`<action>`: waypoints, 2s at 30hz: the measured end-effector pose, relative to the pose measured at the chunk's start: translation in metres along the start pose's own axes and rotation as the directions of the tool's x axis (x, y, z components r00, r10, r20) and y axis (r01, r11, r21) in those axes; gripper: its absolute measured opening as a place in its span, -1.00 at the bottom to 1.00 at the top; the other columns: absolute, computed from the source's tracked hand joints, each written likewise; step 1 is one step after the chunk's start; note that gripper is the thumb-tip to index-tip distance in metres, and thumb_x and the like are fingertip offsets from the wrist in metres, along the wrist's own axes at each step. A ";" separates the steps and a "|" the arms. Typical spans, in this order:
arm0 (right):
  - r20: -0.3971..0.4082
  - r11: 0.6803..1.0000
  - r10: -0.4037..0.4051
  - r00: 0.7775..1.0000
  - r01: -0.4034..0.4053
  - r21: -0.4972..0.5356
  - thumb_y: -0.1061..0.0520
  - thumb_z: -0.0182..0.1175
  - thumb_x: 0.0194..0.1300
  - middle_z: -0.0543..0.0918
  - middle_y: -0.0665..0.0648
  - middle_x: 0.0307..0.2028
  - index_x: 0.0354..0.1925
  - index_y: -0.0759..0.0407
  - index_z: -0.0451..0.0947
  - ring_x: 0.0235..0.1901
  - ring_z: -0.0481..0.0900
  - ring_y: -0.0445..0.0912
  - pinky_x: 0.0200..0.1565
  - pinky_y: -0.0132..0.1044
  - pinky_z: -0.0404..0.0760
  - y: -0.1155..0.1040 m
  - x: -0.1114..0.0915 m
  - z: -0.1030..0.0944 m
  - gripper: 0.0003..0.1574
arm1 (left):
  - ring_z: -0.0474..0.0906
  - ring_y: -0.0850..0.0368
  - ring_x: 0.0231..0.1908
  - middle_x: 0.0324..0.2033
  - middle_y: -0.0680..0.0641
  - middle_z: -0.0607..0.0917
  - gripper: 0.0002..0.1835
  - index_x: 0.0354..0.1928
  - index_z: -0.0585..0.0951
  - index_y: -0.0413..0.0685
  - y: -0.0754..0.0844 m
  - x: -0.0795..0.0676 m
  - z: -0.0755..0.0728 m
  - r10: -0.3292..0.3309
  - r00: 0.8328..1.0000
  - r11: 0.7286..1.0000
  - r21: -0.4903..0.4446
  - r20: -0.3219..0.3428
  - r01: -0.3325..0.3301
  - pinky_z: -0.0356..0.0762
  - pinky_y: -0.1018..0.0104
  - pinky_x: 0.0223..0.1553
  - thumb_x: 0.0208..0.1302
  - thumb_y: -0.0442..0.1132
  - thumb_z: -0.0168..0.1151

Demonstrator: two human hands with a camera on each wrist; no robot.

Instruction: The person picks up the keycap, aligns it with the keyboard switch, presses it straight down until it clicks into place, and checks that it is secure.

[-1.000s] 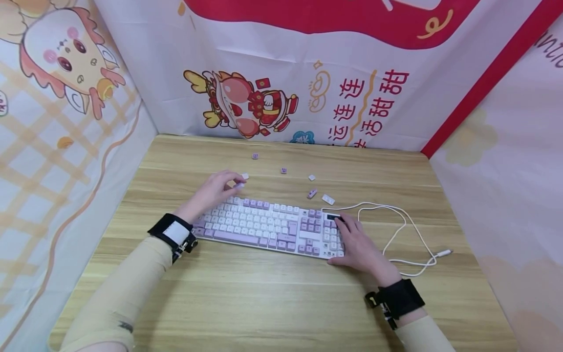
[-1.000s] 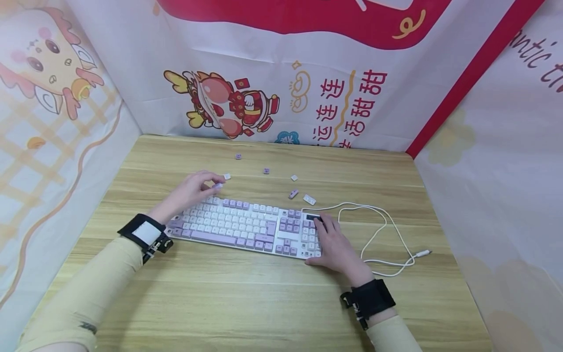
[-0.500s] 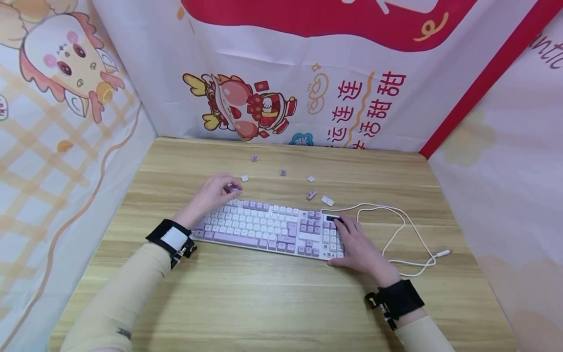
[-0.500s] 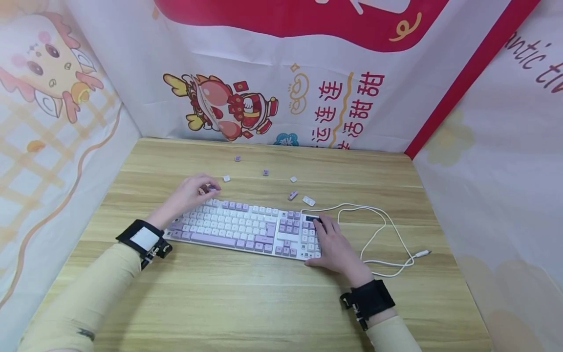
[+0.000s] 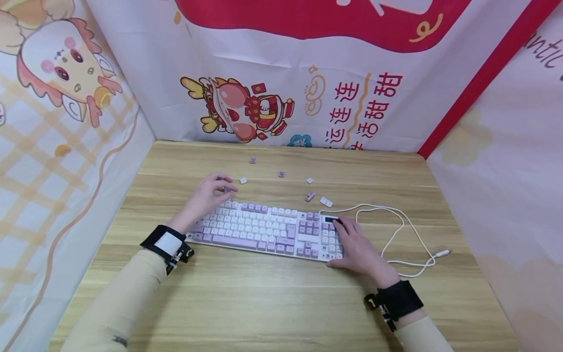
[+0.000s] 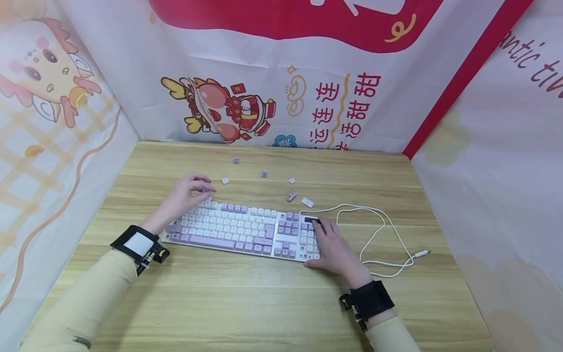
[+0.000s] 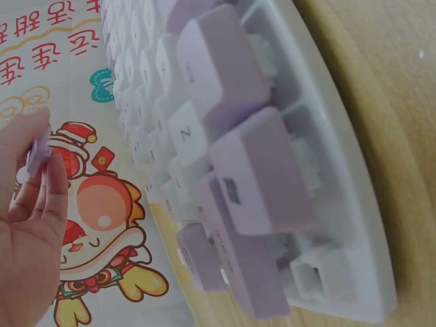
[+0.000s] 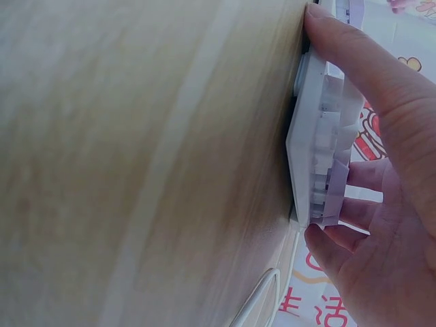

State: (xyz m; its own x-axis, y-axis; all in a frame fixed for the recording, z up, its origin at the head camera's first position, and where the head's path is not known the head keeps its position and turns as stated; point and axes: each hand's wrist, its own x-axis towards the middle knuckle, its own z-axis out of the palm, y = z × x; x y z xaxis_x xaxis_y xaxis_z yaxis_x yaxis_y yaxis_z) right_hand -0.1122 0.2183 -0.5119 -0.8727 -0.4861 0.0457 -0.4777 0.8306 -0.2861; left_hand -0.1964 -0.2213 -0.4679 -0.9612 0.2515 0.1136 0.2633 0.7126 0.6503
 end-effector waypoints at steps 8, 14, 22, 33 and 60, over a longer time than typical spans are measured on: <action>0.017 1.000 0.007 1.000 -0.007 0.007 -0.35 0.60 -0.26 0.18 0.47 0.44 0.46 0.38 0.13 0.39 0.21 0.36 0.36 0.18 0.41 -0.002 0.000 -0.002 0.55 | 0.60 -0.05 0.09 0.19 -0.14 0.55 -0.55 0.20 0.55 -0.09 -0.001 -0.004 -0.005 -0.016 0.999 0.999 -0.039 -0.039 0.015 0.63 0.07 0.16 0.26 -0.31 0.36; -0.004 1.000 -0.004 1.000 0.004 0.010 -0.34 0.61 -0.28 0.20 0.48 0.43 0.45 0.39 0.15 0.38 0.23 0.36 0.35 0.18 0.42 -0.001 -0.001 -0.002 0.54 | 0.53 -0.11 0.17 0.16 -0.14 0.58 -0.65 0.10 0.66 -0.08 0.000 -0.013 -0.010 0.015 1.000 0.998 -0.053 -0.028 -0.016 0.61 -0.01 0.18 0.27 -0.34 0.35; 0.012 1.000 0.004 1.000 -0.004 0.017 -0.33 0.61 -0.27 0.18 0.49 0.44 0.46 0.40 0.13 0.39 0.21 0.37 0.38 0.18 0.39 -0.001 0.000 -0.002 0.55 | 0.61 -0.03 -0.01 0.14 -0.11 0.62 -0.61 0.17 0.64 0.10 -0.003 -0.022 -0.019 0.011 0.999 1.000 0.027 -0.038 -0.010 0.69 0.06 -0.02 0.30 -0.27 0.34; 0.019 1.000 0.019 1.000 -0.020 0.021 -0.32 0.61 -0.26 0.18 0.47 0.44 0.46 0.38 0.14 0.39 0.22 0.37 0.36 0.18 0.41 -0.003 0.001 -0.002 0.53 | 0.60 -0.20 0.08 0.07 -0.21 0.68 -0.71 0.02 0.71 -0.05 -0.009 -0.039 -0.039 0.001 1.000 0.996 0.088 0.027 -0.003 0.52 -0.20 0.17 0.24 -0.33 0.36; 0.044 0.999 0.028 0.999 -0.029 0.024 -0.33 0.61 -0.25 0.15 0.44 0.46 0.48 0.35 0.11 0.39 0.21 0.36 0.35 0.19 0.42 0.000 0.002 -0.001 0.54 | 0.70 -0.03 -0.18 -0.16 -0.13 0.80 -0.76 -0.15 0.77 -0.01 -0.030 -0.066 -0.048 -0.078 0.975 0.940 0.341 0.206 0.004 0.64 -0.01 -0.12 0.11 -0.36 0.45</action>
State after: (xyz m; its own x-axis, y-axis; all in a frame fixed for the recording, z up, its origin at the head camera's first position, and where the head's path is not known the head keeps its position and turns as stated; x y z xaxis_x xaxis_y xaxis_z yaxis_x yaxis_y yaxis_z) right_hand -0.1139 0.2172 -0.5107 -0.8806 -0.4739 -0.0045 -0.4493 0.8379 -0.3100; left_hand -0.1453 -0.2906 -0.4591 -0.9412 0.3244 -0.0949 0.2723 0.8941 0.3555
